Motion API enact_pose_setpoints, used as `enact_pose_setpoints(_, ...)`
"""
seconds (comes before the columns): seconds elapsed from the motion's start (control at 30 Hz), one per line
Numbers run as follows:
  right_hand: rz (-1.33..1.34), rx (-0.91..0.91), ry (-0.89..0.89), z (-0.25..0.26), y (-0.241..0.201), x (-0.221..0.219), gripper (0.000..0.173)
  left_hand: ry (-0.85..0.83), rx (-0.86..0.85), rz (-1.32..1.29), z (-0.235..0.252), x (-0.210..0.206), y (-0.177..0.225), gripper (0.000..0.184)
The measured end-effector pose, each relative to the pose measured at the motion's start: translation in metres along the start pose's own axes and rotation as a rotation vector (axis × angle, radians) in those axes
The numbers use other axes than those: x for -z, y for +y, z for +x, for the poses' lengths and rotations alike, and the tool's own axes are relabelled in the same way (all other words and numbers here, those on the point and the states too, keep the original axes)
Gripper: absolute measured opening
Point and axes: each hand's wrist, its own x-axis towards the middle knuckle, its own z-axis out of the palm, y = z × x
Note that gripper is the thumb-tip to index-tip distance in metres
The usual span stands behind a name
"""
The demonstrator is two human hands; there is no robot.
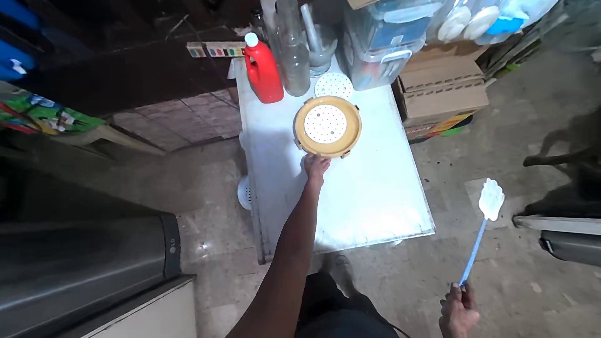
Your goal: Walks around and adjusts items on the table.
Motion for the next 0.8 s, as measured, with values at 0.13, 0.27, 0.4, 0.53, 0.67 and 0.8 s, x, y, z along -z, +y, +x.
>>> enact_pose_setpoints(0.13,0.033,-0.014,0.028,0.002,0.002,0.008,0.047,-0.056,0.023,0.069,0.006,-0.007,0.0,0.046)
enact_pose_setpoints(0.27,0.063,-0.077,-0.007,0.001,0.005,0.009,0.042,-0.254,0.099,0.275,0.001,0.011,0.005,0.049)
enact_pose_setpoints(0.4,0.009,-0.114,-0.223,0.007,0.007,0.008,0.042,-0.204,-0.062,0.618,-0.007,0.031,0.001,0.041)
enact_pose_setpoints(0.53,0.061,-0.132,-0.288,0.013,-0.003,0.008,0.037,-0.158,-0.312,0.782,-0.006,0.041,0.005,0.029)
enact_pose_setpoints(0.67,0.06,-0.127,-0.266,0.014,-0.003,0.01,0.038,-0.207,-0.474,0.87,-0.022,0.046,-0.003,0.025)
enact_pose_setpoints(0.8,0.081,-0.16,-0.331,0.018,-0.002,0.016,0.036,-0.202,-0.608,0.986,-0.03,0.046,-0.006,0.022)
